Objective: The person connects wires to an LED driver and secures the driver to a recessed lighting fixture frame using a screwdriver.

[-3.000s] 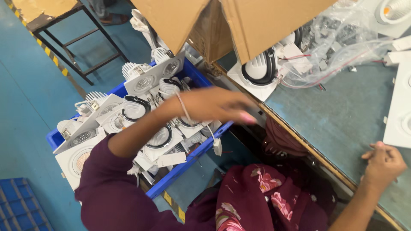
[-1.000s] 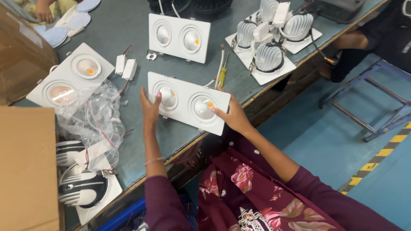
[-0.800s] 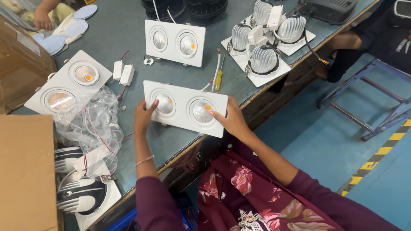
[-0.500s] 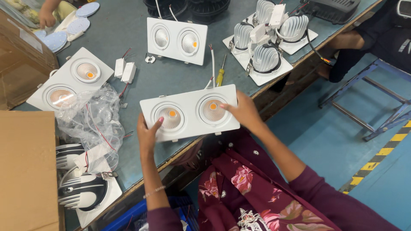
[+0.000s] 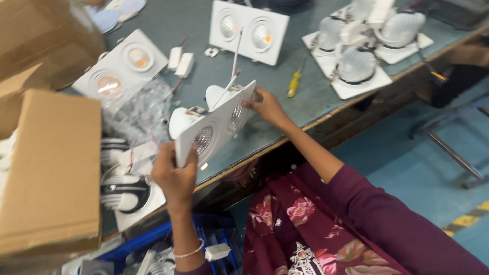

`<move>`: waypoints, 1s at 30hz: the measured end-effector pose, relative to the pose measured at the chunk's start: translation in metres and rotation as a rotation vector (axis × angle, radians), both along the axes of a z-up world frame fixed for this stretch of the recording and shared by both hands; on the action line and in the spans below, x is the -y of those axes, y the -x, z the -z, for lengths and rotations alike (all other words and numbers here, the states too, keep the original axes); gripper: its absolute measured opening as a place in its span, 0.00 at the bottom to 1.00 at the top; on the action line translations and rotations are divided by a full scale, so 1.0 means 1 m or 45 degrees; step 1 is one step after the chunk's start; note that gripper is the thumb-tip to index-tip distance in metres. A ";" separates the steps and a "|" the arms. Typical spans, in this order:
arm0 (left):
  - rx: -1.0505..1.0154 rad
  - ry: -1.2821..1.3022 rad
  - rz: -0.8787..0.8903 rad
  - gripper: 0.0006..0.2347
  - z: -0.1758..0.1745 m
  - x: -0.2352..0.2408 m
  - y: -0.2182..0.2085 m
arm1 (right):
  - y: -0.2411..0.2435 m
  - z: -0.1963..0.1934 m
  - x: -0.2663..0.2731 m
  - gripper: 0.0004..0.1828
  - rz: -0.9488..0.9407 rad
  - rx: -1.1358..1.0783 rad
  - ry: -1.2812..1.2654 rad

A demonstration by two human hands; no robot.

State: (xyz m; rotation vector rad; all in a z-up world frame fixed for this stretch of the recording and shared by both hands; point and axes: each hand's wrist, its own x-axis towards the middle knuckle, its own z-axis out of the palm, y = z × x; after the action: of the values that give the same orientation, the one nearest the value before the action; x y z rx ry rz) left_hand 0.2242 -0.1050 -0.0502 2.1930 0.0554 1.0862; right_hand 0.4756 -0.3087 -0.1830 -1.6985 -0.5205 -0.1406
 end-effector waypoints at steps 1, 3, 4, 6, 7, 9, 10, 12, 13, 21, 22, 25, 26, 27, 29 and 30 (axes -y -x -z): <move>0.056 -0.114 -0.049 0.09 0.000 0.002 0.001 | 0.002 -0.003 -0.008 0.37 -0.030 -0.108 -0.020; 0.158 -0.348 -0.142 0.10 0.000 0.005 0.003 | 0.014 -0.014 -0.014 0.42 -0.085 -0.325 -0.055; 0.187 -0.416 -0.152 0.10 0.002 0.006 0.005 | 0.025 -0.021 -0.014 0.41 -0.262 -0.495 -0.265; 0.245 -0.552 -0.165 0.10 0.006 0.008 0.007 | 0.051 -0.036 -0.008 0.38 -0.606 -0.845 -0.675; 0.259 -0.589 -0.146 0.10 0.011 0.012 0.008 | 0.060 -0.045 -0.006 0.38 -0.662 -0.856 -0.731; 0.276 -0.663 -0.103 0.11 0.026 0.021 0.013 | 0.073 -0.053 -0.006 0.38 -0.769 -0.888 -0.848; 0.292 -0.700 -0.026 0.10 0.035 0.026 0.014 | 0.079 -0.053 -0.005 0.37 -0.755 -0.866 -0.801; 0.209 -0.808 0.133 0.07 0.054 0.035 0.018 | 0.083 -0.047 0.000 0.35 -0.731 -0.815 -0.712; 0.118 -0.876 0.217 0.06 0.063 0.039 0.019 | 0.085 -0.041 -0.003 0.35 -0.704 -0.820 -0.723; 0.083 -1.009 0.244 0.23 0.106 0.033 0.003 | 0.058 0.014 -0.021 0.29 -0.445 -0.501 -0.180; 0.046 -1.040 0.193 0.26 0.106 0.028 0.000 | 0.049 0.021 -0.027 0.25 -0.471 -0.377 -0.101; -0.133 -0.931 0.246 0.27 0.106 0.012 -0.014 | 0.022 0.035 -0.042 0.20 -0.438 -0.028 0.194; -0.156 -0.928 0.254 0.27 0.106 0.004 -0.019 | 0.017 0.037 -0.048 0.20 -0.357 0.063 0.334; -0.180 -0.922 0.276 0.27 0.107 -0.003 -0.023 | 0.016 0.038 -0.050 0.20 -0.263 0.145 0.476; -0.204 -0.880 0.305 0.27 0.108 -0.017 -0.030 | 0.016 0.038 -0.054 0.20 -0.269 0.247 0.387; -0.205 -0.845 0.311 0.27 0.107 -0.024 -0.033 | 0.016 0.037 -0.054 0.19 -0.266 0.296 0.343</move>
State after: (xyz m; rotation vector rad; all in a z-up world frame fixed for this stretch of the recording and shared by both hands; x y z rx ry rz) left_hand 0.2575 -0.0806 -0.1572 2.7714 -0.5627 0.8615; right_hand 0.4594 -0.2542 -0.2203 -1.8870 -0.9209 -0.1210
